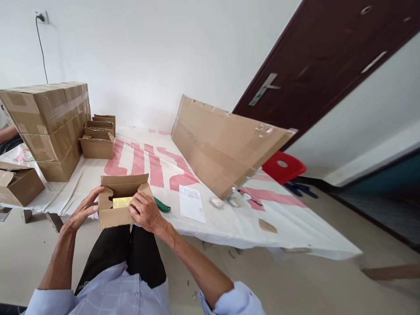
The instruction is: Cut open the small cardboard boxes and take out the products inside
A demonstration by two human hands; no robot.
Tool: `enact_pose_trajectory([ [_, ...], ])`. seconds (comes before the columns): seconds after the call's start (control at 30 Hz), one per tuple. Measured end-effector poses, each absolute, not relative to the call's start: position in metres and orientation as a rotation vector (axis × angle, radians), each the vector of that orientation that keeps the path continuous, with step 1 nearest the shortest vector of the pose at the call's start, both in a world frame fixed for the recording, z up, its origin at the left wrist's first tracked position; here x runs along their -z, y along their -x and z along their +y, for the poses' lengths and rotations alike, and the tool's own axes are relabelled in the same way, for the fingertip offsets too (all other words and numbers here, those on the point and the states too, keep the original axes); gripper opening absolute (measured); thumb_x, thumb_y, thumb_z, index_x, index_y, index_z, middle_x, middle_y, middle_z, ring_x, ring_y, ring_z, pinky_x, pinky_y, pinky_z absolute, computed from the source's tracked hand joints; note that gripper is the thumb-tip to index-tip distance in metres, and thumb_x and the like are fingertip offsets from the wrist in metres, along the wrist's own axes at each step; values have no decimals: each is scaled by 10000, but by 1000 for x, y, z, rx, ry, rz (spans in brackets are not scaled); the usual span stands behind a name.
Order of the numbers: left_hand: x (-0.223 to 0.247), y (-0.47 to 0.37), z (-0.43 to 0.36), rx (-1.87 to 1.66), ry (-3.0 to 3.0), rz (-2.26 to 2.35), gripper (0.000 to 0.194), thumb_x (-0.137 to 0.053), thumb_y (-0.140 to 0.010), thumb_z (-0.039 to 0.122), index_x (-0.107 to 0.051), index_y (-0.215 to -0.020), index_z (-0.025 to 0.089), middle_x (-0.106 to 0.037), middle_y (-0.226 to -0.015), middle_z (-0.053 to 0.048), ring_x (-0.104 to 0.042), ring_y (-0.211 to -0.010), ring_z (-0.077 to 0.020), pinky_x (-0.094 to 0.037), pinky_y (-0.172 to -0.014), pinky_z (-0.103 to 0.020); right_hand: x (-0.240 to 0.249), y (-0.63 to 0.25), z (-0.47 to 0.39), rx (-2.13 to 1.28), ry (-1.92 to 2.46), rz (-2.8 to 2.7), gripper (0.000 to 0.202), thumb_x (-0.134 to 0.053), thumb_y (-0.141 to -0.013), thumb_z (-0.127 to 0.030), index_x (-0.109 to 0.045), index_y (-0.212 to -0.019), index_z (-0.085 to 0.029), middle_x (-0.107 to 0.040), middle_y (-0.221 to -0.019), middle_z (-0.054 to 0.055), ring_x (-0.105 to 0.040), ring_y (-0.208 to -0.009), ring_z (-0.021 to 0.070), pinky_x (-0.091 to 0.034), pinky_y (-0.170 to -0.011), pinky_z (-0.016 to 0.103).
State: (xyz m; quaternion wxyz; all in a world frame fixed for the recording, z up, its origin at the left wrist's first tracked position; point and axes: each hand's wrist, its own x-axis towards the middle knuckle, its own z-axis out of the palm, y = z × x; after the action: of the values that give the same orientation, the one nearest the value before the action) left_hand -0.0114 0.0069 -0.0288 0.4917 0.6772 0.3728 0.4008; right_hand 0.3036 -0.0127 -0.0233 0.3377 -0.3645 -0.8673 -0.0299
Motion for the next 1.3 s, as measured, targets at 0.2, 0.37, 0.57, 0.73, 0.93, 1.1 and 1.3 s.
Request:
enact_pose_trajectory([
  [0.2, 19, -8, 3, -967, -1730, 1111, 1070, -988, -646, 674, -572, -1560, 303, -362, -1802, -171, -423, -1650, -484, -497, -1272, -646, 8, -306, -5, -21, 981, -2347, 214, -551, -1098, -137, -706, -983, -230, -730, -1019, 71, -658, -997, 236, -530, -942, 380],
  [0.37, 17, -10, 4, -1005, -1712, 1124, 1049, -995, -618, 639, -583, -1519, 295, -385, -1778, -165, -438, -1635, -476, -514, -1256, -636, -27, -308, 13, 55, 1097, -2650, 281, -517, -1139, -154, -759, -1000, -185, -776, -1043, 105, -676, -989, 239, -494, -977, 387],
  [0.57, 16, -11, 4, -1011, -1694, 1120, 1025, -993, -624, 633, -592, -1506, 299, -414, -1762, -151, -469, -1615, -463, -522, -1256, -632, -58, -325, 22, 289, 1371, -2843, 224, -633, -1112, -261, -825, -1079, -150, -797, -1093, 179, -685, -1139, 320, -465, -1071, 440],
  [0.73, 15, -11, 5, -1031, -1704, 1117, 996, -989, -635, 642, -611, -1491, 300, -455, -1736, -139, -504, -1586, -463, -551, -1230, -622, -64, -342, 21, 304, 1520, -2895, 209, -744, -1043, -305, -836, -1136, -142, -793, -1159, 211, -700, -1155, 372, -474, -1085, 487],
  [0.93, 12, -10, 3, -1014, -1700, 1112, 1036, -994, -616, 631, -600, -1511, 289, -428, -1754, -159, -470, -1616, -477, -546, -1234, -629, -73, -335, 40, -36, 1510, -2980, 239, -841, -950, -322, -808, -1172, -239, -807, -1147, 108, -712, -1148, 319, -497, -928, 358],
  [1.1, 9, -10, 3, -988, -1686, 1099, 1073, -996, -606, 640, -569, -1525, 288, -393, -1777, -172, -445, -1637, -484, -516, -1260, -644, -84, -328, 61, -353, 1588, -3027, 370, -896, -816, -364, -822, -1156, -236, -826, -1134, 72, -741, -1078, 296, -477, -816, 315],
  [1.3, 12, -8, 7, -985, -1710, 1104, 1026, -970, -647, 657, -578, -1527, 307, -415, -1778, -151, -488, -1609, -472, -539, -1240, -624, -79, -330, 61, -321, 1500, -2952, 339, -788, -939, -353, -810, -1253, -228, -833, -1271, 95, -771, -1107, 276, -514, -844, 312],
])
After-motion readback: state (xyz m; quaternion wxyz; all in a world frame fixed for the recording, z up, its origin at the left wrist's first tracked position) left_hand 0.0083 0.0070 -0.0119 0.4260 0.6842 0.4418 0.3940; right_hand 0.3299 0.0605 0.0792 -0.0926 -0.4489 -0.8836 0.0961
